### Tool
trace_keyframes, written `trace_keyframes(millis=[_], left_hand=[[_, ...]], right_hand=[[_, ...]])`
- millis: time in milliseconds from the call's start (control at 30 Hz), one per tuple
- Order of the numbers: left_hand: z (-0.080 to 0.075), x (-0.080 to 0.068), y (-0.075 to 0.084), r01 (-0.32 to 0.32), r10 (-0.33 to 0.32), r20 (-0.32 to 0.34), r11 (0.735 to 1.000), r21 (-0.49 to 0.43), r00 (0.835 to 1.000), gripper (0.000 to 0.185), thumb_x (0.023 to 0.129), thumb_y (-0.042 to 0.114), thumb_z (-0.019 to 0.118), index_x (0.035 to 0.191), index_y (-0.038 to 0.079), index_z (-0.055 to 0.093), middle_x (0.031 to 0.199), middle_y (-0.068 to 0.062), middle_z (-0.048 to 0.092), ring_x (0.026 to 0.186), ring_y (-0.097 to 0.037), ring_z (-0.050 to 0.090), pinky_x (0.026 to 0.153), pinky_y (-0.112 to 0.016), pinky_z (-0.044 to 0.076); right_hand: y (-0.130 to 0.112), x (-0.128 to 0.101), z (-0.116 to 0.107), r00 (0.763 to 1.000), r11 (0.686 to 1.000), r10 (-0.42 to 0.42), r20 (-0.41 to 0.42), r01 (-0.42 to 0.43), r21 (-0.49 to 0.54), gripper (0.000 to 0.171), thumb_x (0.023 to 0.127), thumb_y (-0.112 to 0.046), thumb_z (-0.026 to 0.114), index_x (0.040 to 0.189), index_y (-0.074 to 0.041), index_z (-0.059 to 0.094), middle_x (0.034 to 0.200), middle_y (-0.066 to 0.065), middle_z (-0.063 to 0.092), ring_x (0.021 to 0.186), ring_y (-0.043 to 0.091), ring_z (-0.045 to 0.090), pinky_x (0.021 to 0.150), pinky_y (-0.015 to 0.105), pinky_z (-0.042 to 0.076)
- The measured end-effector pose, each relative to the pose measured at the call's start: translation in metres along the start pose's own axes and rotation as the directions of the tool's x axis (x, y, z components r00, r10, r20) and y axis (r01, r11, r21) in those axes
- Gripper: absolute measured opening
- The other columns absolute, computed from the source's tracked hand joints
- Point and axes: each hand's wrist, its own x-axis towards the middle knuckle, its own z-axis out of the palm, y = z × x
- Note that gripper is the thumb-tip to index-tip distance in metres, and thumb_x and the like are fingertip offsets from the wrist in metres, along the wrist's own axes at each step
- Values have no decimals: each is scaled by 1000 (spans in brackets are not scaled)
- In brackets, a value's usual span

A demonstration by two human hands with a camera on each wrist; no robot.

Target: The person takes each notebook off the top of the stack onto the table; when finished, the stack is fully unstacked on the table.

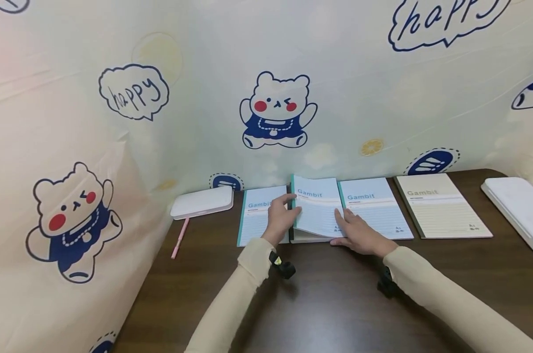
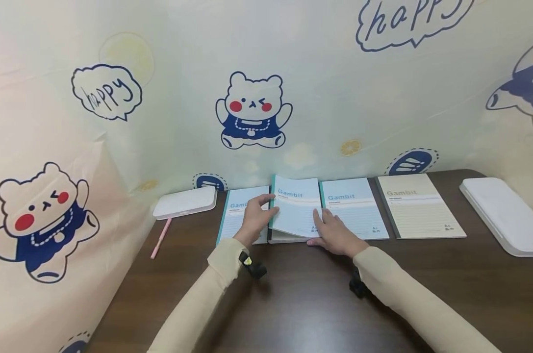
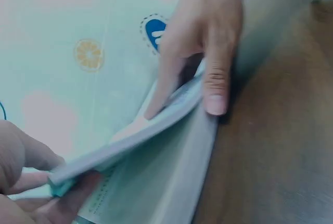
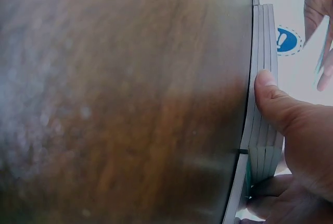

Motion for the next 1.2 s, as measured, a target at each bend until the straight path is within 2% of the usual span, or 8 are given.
trace_keyframes(millis=[100, 233, 367, 500, 633, 833, 1000, 1200], left_hand=[[-3, 8, -2, 49, -47, 65, 998, -32, 997, 47, 92, 9, 64, 138, 13, 53, 144, -14, 49, 131, -31, 49, 102, -46, 48], [-6, 16, -9, 114, -100, 132, 988, -105, 986, 49, 93, 9, 63, 140, 16, 52, 141, -13, 51, 116, -29, 60, 86, -37, 56], [-17, 13, -15, 165, -149, 95, 967, -192, 984, 49, 92, 7, 63, 138, 20, 54, 140, -8, 56, 107, -21, 66, 78, -30, 58], [-43, -1, -21, 188, -182, 48, 945, -267, 982, 50, 90, 3, 64, 136, 21, 56, 135, -8, 60, 97, -17, 70, 73, -31, 59], [-81, -35, -36, 161, -171, -6, 938, -308, 985, 51, 88, -2, 63, 135, 19, 58, 135, -13, 60, 95, -19, 69, 74, -34, 60], [-123, -122, -66, 189, -206, -50, 951, -243, 977, 50, 90, 0, 63, 135, 22, 58, 140, -11, 56, 117, -27, 61, 83, -34, 57], [-129, -182, -83, 242, -255, -46, 951, -194, 966, 49, 90, 3, 65, 135, 20, 58, 142, -10, 54, 136, -34, 44, 100, -44, 50], [-121, -210, -96, 238, -238, 16, 958, -161, 971, 54, 90, 0, 63, 140, 14, 52, 147, -19, 46, 111, -28, 66, 85, -36, 58]], right_hand=[[0, 1, 1, 1000, 1000, 3, 4, -3, 0, 84, 91, -34, 66, 146, 14, 25, 148, 41, 24, 140, 54, 23, 111, 65, 26], [0, 1, 1, 1000, 1000, 8, 6, -8, 15, 85, 91, -35, 66, 146, 13, 24, 149, 40, 24, 140, 53, 24, 111, 63, 27], [-3, 0, 3, 1000, 999, -11, 16, 10, 33, 85, 91, -34, 66, 146, 14, 23, 150, 40, 23, 140, 52, 23, 112, 63, 26], [-3, -2, 2, 999, 1000, -23, 22, 23, -3, 82, 93, -34, 64, 145, 16, 25, 149, 41, 21, 140, 53, 22, 111, 64, 26], [-2, -2, -1, 1000, 1000, 1, 26, 0, -31, 81, 94, -35, 62, 145, 16, 25, 149, 42, 20, 140, 54, 21, 111, 65, 26], [-3, -4, -4, 1000, 998, -13, 21, 14, -59, 80, 94, -33, 62, 144, 17, 25, 148, 43, 20, 139, 56, 21, 110, 65, 27], [-3, -3, -5, 1000, 997, -28, 15, 29, -68, 79, 94, -32, 61, 144, 18, 25, 148, 44, 20, 139, 56, 21, 110, 66, 26], [-5, -3, -2, 1000, 997, -15, 26, 16, -69, 79, 95, -33, 60, 144, 18, 24, 149, 43, 20, 139, 55, 21, 110, 65, 26]])
